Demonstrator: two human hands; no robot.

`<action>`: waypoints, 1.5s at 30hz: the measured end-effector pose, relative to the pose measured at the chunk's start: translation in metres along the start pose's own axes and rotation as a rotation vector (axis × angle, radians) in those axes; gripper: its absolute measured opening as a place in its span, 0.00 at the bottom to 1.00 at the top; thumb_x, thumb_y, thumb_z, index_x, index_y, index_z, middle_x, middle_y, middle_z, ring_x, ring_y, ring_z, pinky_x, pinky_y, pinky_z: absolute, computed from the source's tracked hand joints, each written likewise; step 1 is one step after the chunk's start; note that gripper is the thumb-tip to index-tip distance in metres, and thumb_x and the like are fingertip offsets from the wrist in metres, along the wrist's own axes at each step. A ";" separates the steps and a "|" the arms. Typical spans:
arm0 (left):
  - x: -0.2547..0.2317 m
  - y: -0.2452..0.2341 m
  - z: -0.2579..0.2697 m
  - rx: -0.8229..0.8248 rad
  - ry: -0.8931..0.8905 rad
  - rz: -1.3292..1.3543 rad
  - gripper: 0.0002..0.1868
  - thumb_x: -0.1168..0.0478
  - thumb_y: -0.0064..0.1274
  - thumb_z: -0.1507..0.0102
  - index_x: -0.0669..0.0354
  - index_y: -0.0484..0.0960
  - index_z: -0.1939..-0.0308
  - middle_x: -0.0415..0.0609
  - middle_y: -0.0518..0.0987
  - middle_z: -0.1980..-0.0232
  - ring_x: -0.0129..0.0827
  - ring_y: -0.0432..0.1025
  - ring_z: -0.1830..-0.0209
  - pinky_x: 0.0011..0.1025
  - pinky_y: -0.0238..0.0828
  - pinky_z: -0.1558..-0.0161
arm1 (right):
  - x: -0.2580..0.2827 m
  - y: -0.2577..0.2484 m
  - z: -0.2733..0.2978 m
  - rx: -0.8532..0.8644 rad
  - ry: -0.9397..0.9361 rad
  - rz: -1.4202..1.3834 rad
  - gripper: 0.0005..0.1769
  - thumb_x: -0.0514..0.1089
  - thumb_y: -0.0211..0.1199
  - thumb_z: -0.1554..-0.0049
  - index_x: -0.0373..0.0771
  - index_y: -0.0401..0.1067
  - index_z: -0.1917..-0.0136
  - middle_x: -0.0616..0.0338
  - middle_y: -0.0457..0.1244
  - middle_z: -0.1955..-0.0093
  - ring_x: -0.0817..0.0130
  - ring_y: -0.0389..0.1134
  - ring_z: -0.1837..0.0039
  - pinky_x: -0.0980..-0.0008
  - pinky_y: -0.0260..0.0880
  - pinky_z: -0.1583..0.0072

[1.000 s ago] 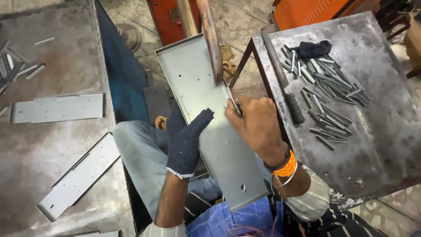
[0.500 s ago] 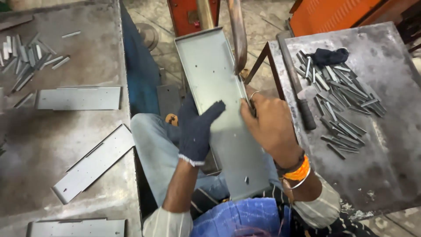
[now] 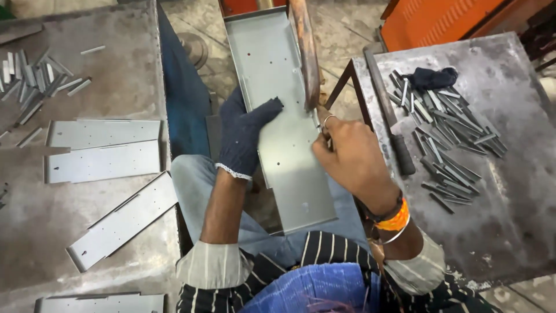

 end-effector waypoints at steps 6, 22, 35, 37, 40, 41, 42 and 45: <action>-0.004 0.000 0.008 0.003 -0.055 0.037 0.19 0.68 0.60 0.43 0.69 0.82 0.48 0.51 0.85 0.56 0.31 0.80 0.63 0.29 0.80 0.59 | 0.010 -0.001 0.000 0.018 0.039 0.021 0.13 0.44 0.63 0.46 0.31 0.73 0.54 0.34 0.64 0.70 0.38 0.68 0.64 0.45 0.67 0.60; 0.007 -0.010 0.069 -0.025 0.013 0.067 0.19 0.67 0.59 0.40 0.68 0.80 0.45 0.50 0.84 0.54 0.29 0.77 0.59 0.30 0.78 0.57 | 0.028 0.006 0.025 -0.040 0.014 0.108 0.20 0.54 0.63 0.40 0.32 0.75 0.60 0.40 0.65 0.70 0.41 0.68 0.65 0.46 0.66 0.60; 0.119 -0.321 0.314 -1.174 0.029 0.030 0.20 0.69 0.60 0.42 0.71 0.82 0.47 0.51 0.84 0.54 0.36 0.78 0.60 0.33 0.76 0.55 | 0.145 0.200 0.044 0.634 -0.553 -0.142 0.18 0.54 0.64 0.44 0.37 0.78 0.63 0.45 0.68 0.66 0.44 0.71 0.59 0.50 0.69 0.56; 0.112 -0.351 0.367 -1.297 0.021 -0.033 0.19 0.69 0.61 0.42 0.71 0.82 0.47 0.50 0.84 0.54 0.36 0.77 0.60 0.32 0.76 0.55 | 0.163 0.209 0.054 0.691 -0.591 -0.196 0.17 0.53 0.65 0.44 0.37 0.78 0.62 0.46 0.68 0.65 0.45 0.71 0.59 0.50 0.69 0.56; 0.086 -0.377 0.419 -1.329 0.111 0.062 0.19 0.67 0.61 0.42 0.69 0.81 0.47 0.48 0.83 0.55 0.35 0.77 0.61 0.33 0.77 0.56 | 0.177 0.219 0.064 0.842 -0.553 -0.129 0.16 0.54 0.64 0.43 0.38 0.78 0.60 0.47 0.68 0.67 0.47 0.71 0.59 0.50 0.67 0.56; 0.087 -0.390 0.434 -1.353 0.108 0.010 0.19 0.65 0.62 0.39 0.70 0.81 0.46 0.48 0.83 0.54 0.34 0.77 0.59 0.32 0.75 0.54 | 0.178 0.222 0.066 0.848 -0.560 -0.161 0.16 0.53 0.64 0.44 0.38 0.78 0.60 0.49 0.69 0.67 0.49 0.72 0.60 0.51 0.68 0.56; 0.089 -0.403 0.448 -1.377 0.104 -0.042 0.20 0.63 0.63 0.36 0.72 0.81 0.44 0.49 0.83 0.52 0.33 0.76 0.56 0.31 0.74 0.53 | 0.179 0.225 0.067 0.855 -0.566 -0.192 0.16 0.53 0.64 0.44 0.37 0.77 0.60 0.50 0.69 0.68 0.50 0.72 0.60 0.53 0.69 0.57; 0.085 -0.412 0.473 -1.949 -0.163 -0.791 0.27 0.64 0.71 0.44 0.72 0.76 0.45 0.56 0.80 0.52 0.46 0.74 0.58 0.39 0.72 0.53 | 0.176 0.231 0.071 0.853 -0.567 -0.176 0.16 0.53 0.65 0.44 0.38 0.79 0.59 0.48 0.68 0.68 0.49 0.72 0.61 0.52 0.68 0.57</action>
Point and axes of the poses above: each hand's wrist, its own z-axis away from the middle knuckle, its own y-axis out of the palm, x = y × z, the point moved 4 cm from there along -z, towards the middle knuckle
